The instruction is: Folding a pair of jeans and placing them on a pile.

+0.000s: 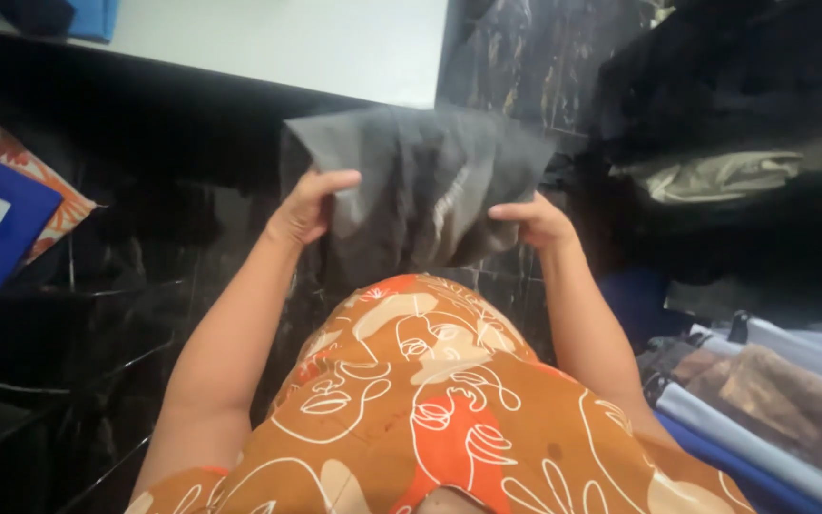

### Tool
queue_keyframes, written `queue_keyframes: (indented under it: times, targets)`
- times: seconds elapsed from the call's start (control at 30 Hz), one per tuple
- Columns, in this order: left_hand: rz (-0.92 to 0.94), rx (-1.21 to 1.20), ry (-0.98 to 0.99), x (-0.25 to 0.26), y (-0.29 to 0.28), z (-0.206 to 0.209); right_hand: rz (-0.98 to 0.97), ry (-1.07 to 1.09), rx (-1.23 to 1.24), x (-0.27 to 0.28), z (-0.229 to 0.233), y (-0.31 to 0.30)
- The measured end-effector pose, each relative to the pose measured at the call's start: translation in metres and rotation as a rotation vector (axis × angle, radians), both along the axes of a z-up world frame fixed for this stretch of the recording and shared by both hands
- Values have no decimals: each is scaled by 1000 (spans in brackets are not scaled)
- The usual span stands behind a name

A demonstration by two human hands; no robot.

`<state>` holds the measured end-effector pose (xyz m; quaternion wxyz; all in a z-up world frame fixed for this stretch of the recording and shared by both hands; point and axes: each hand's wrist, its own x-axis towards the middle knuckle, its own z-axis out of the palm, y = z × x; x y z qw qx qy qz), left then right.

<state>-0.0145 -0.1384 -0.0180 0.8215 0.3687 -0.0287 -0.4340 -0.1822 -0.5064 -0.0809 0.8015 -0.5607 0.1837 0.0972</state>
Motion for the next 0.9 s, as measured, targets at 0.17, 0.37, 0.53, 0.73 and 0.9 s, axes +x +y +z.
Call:
queue_keyframes:
  times: [0.17, 0.37, 0.53, 0.73, 0.9]
  targets:
    - [140, -65, 59, 6, 16, 23, -104, -233, 288, 15, 69, 1]
    - [247, -36, -148, 13, 21, 29, -101, -135, 108, 49, 40, -5]
    - [238, -116, -12, 31, 34, 32, -174, -303, 228, 66, 93, 10]
    - [207, -142, 33, 21, 8, 71, -574, -407, -764, 74, 14, 50]
    - [282, -154, -43, 22, 0, 74, -234, -433, -521, 56, 1, 94]
